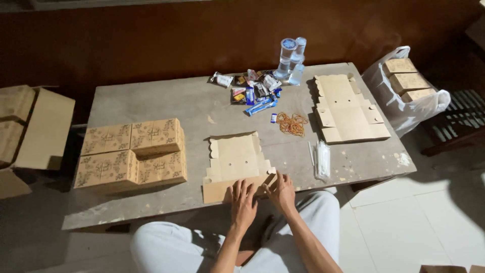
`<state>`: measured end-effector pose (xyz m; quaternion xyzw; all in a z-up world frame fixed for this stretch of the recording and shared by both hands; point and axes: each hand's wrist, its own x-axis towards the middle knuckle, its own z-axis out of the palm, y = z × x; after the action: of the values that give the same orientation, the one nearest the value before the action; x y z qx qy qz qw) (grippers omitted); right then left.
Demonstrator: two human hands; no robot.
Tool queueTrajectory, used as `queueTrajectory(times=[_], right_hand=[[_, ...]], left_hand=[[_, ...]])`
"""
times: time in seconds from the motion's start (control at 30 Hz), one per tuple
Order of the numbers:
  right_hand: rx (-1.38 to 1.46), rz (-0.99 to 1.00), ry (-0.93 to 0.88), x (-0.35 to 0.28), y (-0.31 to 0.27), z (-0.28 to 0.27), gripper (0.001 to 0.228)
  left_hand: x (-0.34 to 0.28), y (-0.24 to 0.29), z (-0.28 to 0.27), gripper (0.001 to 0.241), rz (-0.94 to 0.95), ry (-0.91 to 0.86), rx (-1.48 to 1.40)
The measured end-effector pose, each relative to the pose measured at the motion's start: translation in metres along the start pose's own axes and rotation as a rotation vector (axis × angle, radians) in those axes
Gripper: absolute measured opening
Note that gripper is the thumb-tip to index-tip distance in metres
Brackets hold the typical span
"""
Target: Folding a flat cardboard template into a box on a workspace table.
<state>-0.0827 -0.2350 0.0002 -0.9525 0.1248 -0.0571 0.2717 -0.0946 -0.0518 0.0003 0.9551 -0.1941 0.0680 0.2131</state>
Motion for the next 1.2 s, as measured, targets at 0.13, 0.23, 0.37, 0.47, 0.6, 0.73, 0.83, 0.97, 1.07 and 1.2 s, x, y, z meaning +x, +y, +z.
queueTrajectory(times=[0.13, 0.23, 0.37, 0.47, 0.6, 0.73, 0.83, 0.97, 1.07, 1.2], right_hand=[[0.021, 0.064, -0.044, 0.007, 0.007, 0.007, 0.075], [0.072, 0.070, -0.104, 0.013, 0.021, 0.016, 0.071], [0.259, 0.144, -0.104, 0.014, 0.021, 0.011, 0.049], [0.375, 0.130, -0.083, 0.019, 0.025, 0.008, 0.035], [0.455, 0.151, -0.069, 0.024, 0.021, 0.007, 0.028], [0.582, 0.207, -0.056, 0.025, 0.014, 0.003, 0.031], [0.558, 0.126, 0.010, 0.022, -0.004, -0.015, 0.035], [0.781, 0.239, -0.086, 0.015, -0.019, -0.031, 0.056], [0.804, 0.275, -0.111, 0.010, -0.021, -0.034, 0.050], [0.509, 0.225, -0.130, 0.008, 0.006, -0.013, 0.039]], left_hand=[[0.015, -0.001, -0.003, 0.067, -0.006, -0.053, -0.025], [0.030, -0.004, -0.016, 0.081, 0.047, -0.062, -0.031], [0.047, -0.015, -0.018, 0.092, 0.059, -0.178, -0.017], [0.056, -0.022, -0.007, 0.082, 0.066, -0.263, -0.052], [0.055, -0.018, -0.016, 0.060, 0.044, -0.236, -0.100], [0.049, -0.007, -0.010, 0.046, 0.057, -0.144, 0.039], [0.043, 0.006, -0.009, 0.028, 0.142, 0.144, 0.121], [0.022, 0.014, -0.010, 0.007, 0.167, 0.192, 0.130], [0.005, 0.017, 0.010, 0.009, 0.184, 0.163, 0.160], [-0.024, 0.014, 0.044, 0.035, 0.202, 0.007, 0.318]])
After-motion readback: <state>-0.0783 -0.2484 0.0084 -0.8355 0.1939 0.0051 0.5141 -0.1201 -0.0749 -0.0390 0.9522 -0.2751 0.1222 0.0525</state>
